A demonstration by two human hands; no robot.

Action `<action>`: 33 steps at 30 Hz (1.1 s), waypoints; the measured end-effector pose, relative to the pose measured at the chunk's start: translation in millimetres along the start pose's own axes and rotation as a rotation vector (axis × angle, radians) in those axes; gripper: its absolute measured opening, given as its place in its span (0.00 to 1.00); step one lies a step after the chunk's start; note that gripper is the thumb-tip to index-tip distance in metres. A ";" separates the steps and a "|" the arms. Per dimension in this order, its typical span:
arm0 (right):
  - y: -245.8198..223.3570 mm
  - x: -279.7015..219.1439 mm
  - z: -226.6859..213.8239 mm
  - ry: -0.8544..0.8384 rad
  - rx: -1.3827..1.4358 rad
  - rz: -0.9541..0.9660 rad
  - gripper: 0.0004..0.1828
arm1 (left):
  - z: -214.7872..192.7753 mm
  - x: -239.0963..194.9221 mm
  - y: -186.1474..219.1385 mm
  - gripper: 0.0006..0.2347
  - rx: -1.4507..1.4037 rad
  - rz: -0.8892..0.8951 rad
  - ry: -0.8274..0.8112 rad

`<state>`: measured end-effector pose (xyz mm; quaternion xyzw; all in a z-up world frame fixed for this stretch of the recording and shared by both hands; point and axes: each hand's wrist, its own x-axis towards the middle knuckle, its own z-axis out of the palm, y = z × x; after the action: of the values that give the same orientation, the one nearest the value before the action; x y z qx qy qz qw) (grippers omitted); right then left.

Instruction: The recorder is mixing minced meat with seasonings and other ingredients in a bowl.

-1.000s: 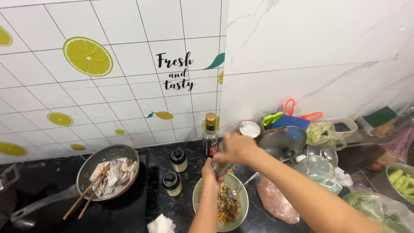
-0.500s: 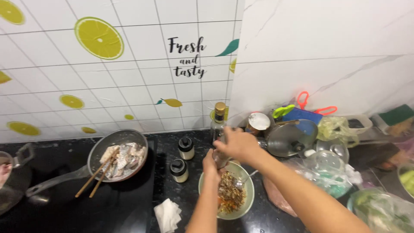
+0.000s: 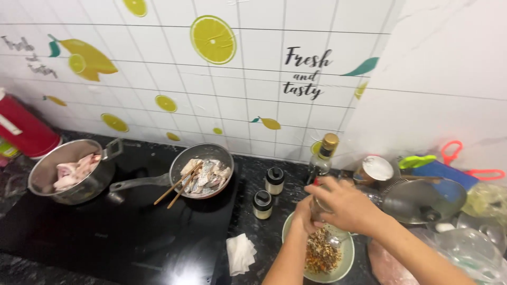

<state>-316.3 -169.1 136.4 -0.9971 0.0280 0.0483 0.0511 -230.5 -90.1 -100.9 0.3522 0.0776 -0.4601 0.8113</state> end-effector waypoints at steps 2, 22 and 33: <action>-10.7 0.2 -11.6 0.001 0.016 -0.018 0.43 | 7.9 -12.3 2.1 0.14 -0.033 -0.055 -0.212; 47.3 13.7 42.8 -0.100 -0.199 0.140 0.33 | 26.5 -24.9 8.5 0.16 0.011 0.205 0.230; 42.9 23.7 59.1 -0.077 -0.280 -0.028 0.37 | -1.9 15.1 -3.4 0.19 0.082 0.200 0.200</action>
<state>-300.8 -206.7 71.3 -0.9922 0.0050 0.0894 -0.0869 -224.2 -100.5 -110.8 0.4350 0.1040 -0.3423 0.8263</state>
